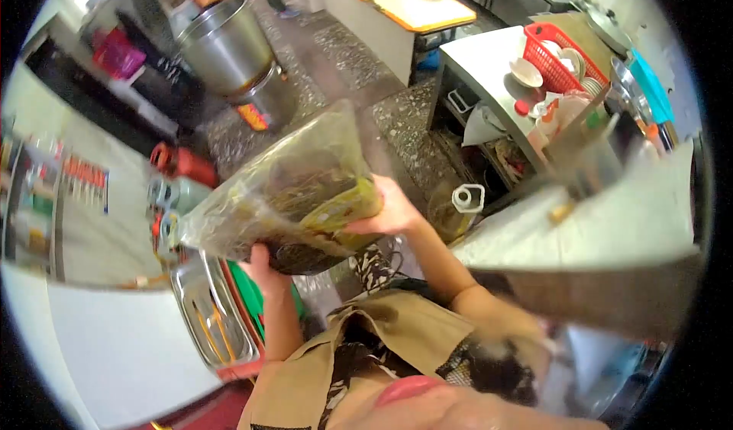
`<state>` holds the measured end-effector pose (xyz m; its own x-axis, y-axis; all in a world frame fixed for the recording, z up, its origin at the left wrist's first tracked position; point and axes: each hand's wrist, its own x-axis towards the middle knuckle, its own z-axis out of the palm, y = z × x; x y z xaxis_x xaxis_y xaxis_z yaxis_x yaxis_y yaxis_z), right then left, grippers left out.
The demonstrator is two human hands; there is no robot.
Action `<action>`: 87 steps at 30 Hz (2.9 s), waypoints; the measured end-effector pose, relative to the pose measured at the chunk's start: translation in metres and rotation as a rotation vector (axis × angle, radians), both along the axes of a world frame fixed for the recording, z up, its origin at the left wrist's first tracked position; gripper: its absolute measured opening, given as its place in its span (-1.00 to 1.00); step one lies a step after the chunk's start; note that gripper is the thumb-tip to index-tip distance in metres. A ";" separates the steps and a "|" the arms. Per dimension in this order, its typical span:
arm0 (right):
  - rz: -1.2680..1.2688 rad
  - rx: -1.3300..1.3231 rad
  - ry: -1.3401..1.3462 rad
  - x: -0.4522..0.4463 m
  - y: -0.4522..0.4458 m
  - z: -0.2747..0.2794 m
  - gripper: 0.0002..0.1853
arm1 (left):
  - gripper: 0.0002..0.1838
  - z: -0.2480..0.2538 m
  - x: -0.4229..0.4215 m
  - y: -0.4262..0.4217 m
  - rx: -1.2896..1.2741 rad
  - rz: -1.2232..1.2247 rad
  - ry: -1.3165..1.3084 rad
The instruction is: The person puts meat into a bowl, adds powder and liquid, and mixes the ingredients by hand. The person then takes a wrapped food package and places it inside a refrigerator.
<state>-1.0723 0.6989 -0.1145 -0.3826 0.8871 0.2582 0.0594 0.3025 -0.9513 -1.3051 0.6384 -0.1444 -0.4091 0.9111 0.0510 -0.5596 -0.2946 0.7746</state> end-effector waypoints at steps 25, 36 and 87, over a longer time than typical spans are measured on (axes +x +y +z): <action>-1.071 -0.178 -0.023 0.185 0.466 0.020 -0.27 | -0.38 0.031 0.279 0.733 0.145 -1.306 0.136; -1.894 0.089 0.527 0.366 0.525 -0.021 -0.21 | -0.31 0.070 0.645 0.825 0.407 -2.004 0.197; -1.277 -0.536 1.549 1.259 1.217 -0.053 -0.49 | -0.55 -0.133 1.646 1.738 0.101 -0.949 1.188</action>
<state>0.1864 1.9162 -0.1679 0.6001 0.4991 -0.6252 -0.7910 0.4868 -0.3706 0.3406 2.3762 -0.2772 0.6284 0.7779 -0.0049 0.3461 -0.2740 0.8973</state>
